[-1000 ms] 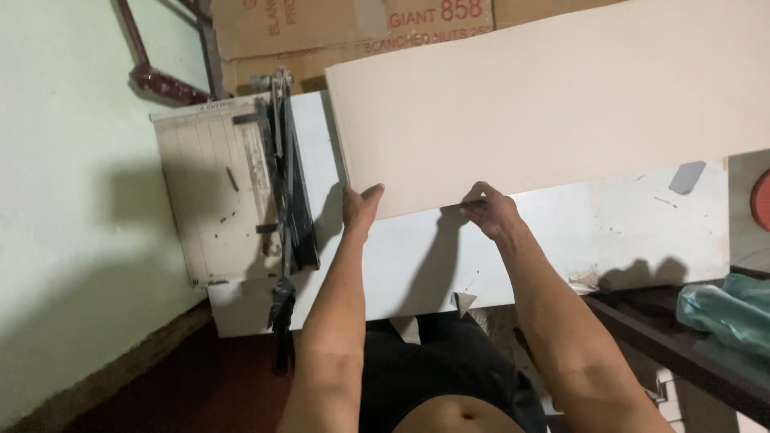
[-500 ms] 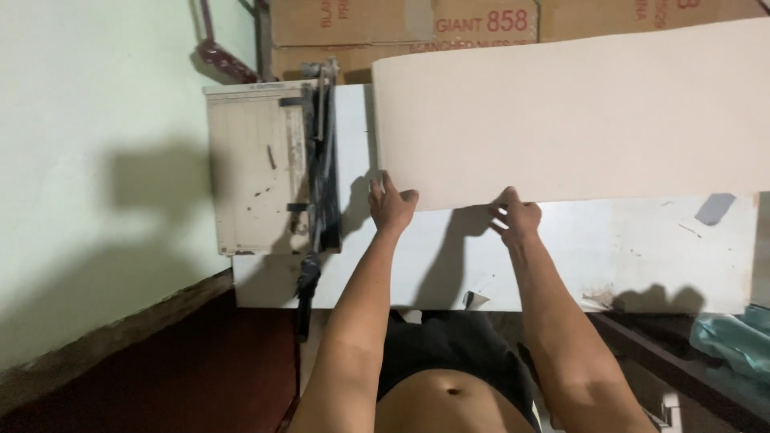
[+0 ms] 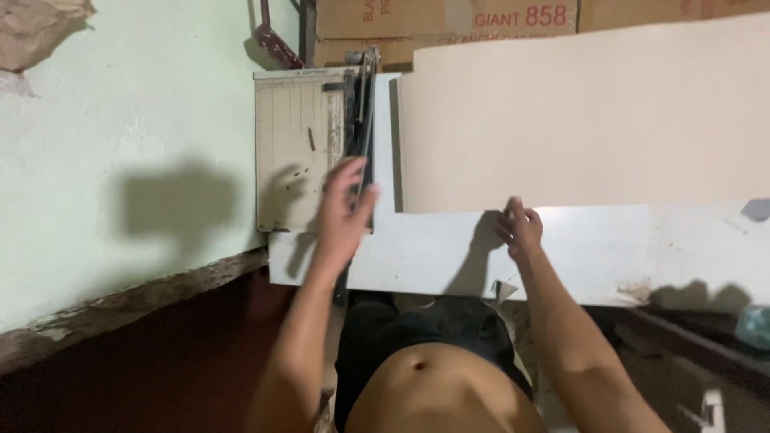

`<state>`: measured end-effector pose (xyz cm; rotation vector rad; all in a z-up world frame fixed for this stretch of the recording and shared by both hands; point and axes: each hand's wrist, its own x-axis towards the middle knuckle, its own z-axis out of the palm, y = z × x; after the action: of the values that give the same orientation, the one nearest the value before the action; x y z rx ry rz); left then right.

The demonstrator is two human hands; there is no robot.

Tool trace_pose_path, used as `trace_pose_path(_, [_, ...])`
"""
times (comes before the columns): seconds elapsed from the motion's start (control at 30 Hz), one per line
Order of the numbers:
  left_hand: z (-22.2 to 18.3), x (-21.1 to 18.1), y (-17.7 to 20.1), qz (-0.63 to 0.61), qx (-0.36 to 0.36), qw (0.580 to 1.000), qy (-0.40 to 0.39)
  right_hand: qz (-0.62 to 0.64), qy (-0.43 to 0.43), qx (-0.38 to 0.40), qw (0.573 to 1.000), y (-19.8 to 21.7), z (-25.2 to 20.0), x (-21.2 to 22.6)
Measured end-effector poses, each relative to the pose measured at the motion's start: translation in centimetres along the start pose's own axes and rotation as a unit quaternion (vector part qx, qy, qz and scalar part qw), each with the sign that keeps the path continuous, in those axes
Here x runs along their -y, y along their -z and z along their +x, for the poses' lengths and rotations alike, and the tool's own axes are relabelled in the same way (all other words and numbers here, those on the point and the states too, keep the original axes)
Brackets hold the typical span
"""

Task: Cutting cardboard sheets to size using a manual lever-style paper cutter on a workbench.

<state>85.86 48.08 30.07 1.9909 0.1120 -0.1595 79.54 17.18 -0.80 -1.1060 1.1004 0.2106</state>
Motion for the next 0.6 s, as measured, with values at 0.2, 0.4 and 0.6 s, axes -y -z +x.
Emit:
trace_pose_path(0.2, [-4.4, 2.0, 10.4, -0.019, -0.028, 0.994, 0.105, 0.038, 0.082, -0.075, 0.993, -0.6, 6.4, -2.1])
trace_pose_path(0.4, [-6.4, 10.6, 14.9, 0.011, 0.018, 0.991, 0.132, -0.07, 0.109, -0.224, 0.966, 2.5, 12.0, -2.0])
trace_pose_path(0.6, [-8.6, 17.1, 18.1, 0.184, 0.207, 0.94, 0.198, -0.145, -0.032, -0.271, 0.951, -5.0, -4.7, 8.4])
